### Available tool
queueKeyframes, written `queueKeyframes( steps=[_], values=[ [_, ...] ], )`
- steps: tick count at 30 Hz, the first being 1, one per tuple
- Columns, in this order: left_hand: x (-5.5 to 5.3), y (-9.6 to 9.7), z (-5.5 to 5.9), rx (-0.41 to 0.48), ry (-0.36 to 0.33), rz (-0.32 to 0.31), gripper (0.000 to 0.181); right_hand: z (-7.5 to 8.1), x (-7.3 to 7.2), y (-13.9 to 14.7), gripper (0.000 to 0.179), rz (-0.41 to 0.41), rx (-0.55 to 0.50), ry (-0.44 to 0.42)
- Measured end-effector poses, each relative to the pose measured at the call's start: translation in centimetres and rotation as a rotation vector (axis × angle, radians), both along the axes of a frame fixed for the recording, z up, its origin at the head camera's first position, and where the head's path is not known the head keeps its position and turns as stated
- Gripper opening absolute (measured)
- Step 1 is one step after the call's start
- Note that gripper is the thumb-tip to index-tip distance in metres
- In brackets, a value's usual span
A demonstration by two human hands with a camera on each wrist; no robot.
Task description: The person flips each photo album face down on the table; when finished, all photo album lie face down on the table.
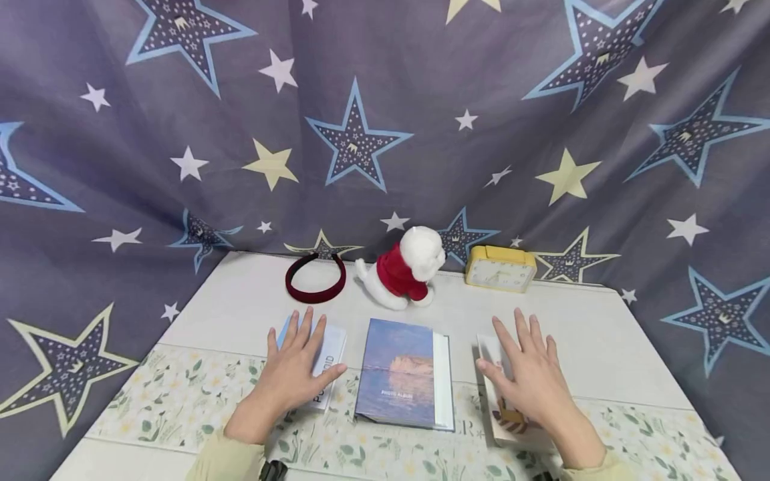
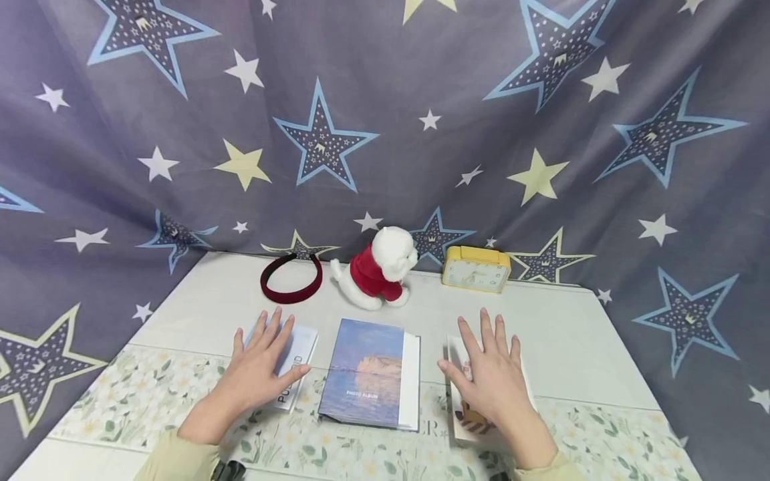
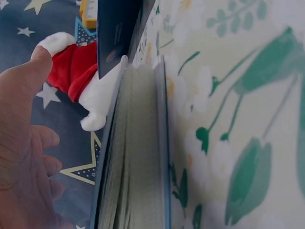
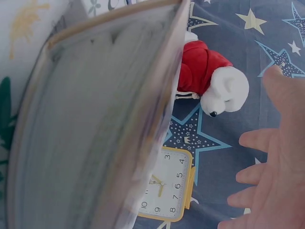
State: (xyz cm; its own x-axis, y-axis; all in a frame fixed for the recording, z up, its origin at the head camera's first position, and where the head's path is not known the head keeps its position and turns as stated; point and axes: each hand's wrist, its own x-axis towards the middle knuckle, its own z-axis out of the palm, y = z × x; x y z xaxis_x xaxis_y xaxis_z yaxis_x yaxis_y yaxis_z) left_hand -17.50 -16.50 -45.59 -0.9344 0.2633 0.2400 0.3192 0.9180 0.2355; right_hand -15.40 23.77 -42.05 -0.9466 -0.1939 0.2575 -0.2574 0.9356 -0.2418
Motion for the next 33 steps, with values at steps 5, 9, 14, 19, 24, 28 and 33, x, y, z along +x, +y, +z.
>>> queueKeyframes(
  steps=[5,9,14,19,24,28,33],
  values=[
    [-0.1,0.0,0.0,0.008,0.009,-0.006,0.096,0.0,0.1,0.1,0.077,0.001,-0.015,0.007],
    [-0.2,0.1,0.2,0.003,-0.003,-0.006,0.096,0.0,0.3,0.3,0.076,-0.005,-0.027,-0.006],
    [-0.1,0.4,0.4,0.0,0.01,-0.015,0.095,0.0,0.6,0.6,0.074,0.0,-0.028,-0.001],
    [-0.1,1.1,0.5,-0.001,0.012,-0.045,0.094,-0.1,1.1,0.9,0.071,0.003,-0.043,-0.011],
    [-0.1,2.9,0.8,-0.011,-0.004,-0.096,0.092,-0.4,1.8,1.3,0.067,-0.003,-0.053,-0.013],
    [0.2,5.1,1.2,-0.027,-0.041,-0.154,0.091,-0.7,2.4,1.8,0.065,-0.017,-0.043,-0.038],
    [0.7,8.0,1.2,-0.037,-0.077,-0.259,0.088,-1.1,3.2,2.6,0.064,-0.034,-0.031,-0.086]
  ],
)
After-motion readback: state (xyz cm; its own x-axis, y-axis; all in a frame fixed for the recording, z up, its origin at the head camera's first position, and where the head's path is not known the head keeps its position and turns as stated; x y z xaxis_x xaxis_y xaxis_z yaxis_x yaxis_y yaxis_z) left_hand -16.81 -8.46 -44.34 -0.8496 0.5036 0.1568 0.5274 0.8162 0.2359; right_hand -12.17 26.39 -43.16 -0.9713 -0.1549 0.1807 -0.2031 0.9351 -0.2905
